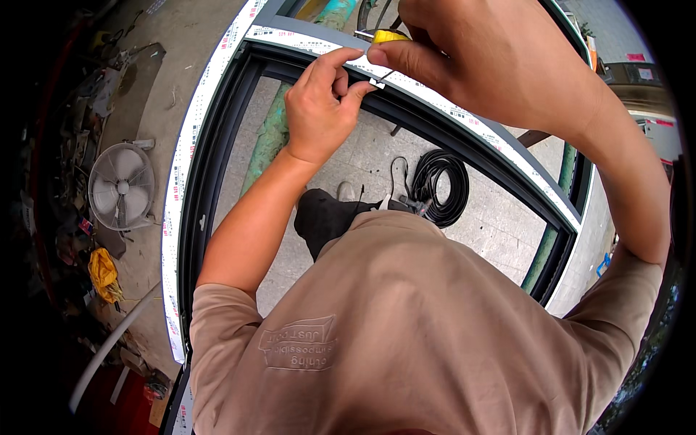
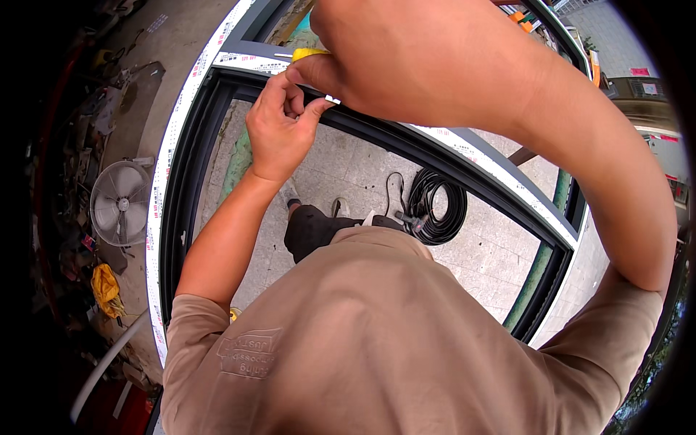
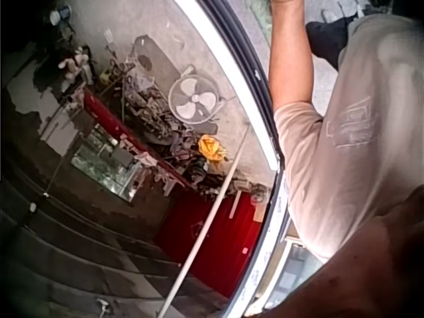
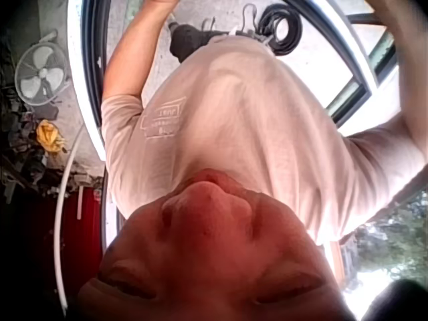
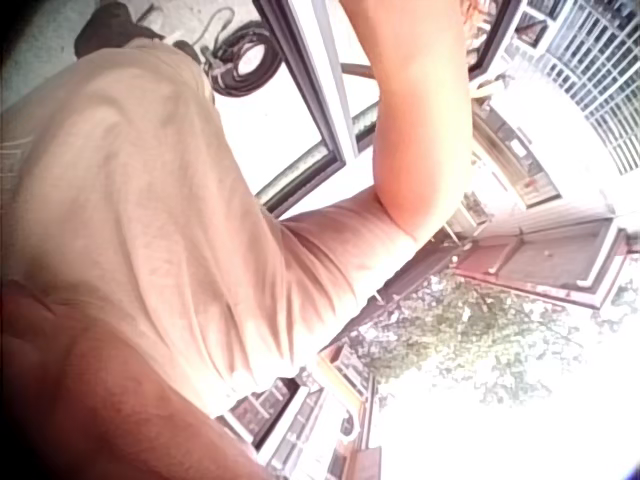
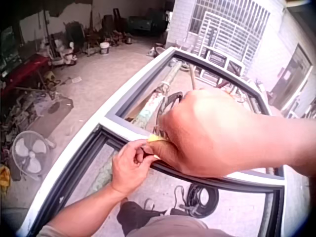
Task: The person picks up metal and plastic components from a bin, uses pliers to trim a plastic piece on a metal window frame, and then uses a screwdriver to attach a metal latch component to the frame.
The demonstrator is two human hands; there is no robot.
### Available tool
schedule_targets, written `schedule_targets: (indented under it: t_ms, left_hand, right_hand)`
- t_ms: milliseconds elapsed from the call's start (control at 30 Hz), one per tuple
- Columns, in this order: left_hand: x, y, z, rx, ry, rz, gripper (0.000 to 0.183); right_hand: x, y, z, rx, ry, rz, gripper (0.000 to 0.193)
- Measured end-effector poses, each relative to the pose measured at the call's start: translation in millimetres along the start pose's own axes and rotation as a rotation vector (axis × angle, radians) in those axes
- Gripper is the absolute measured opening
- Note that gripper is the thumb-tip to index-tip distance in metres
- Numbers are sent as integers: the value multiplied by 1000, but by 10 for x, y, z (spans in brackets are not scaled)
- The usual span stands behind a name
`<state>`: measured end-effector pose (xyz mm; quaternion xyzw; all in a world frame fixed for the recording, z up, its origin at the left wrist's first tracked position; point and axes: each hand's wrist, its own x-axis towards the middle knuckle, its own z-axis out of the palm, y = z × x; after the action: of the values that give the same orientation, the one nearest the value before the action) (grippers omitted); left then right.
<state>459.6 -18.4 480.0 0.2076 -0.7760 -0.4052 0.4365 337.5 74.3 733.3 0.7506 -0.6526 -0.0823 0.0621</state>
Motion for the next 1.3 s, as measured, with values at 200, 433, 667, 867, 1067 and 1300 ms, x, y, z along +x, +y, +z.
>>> schedule_targets:
  t_ms: [200,433,667,867,1067,1300]
  left_hand:
    - [18,15,-32,25,3,7,51]
    - [2,18,-21,25,2,3,50]
    - [9,19,-27,18,3,2,49]
    - [5,8,-28,25,2,24,49]
    - [8,-42,11,5,24,59,49]
    - [24,-24,14,3,28,69,49]
  right_hand:
    - [83,-152,-233,261,-122,248,52]
    - [213,-293,-357,161,-375,344,56]
    - [180,-127,-277,328,-331,373,55]
    - [279,-90,-349,497,-451,429,55]
    - [7,-160,-328,-24,-145,-34,36]
    - [-71,-89,184,53,21,-4,30]
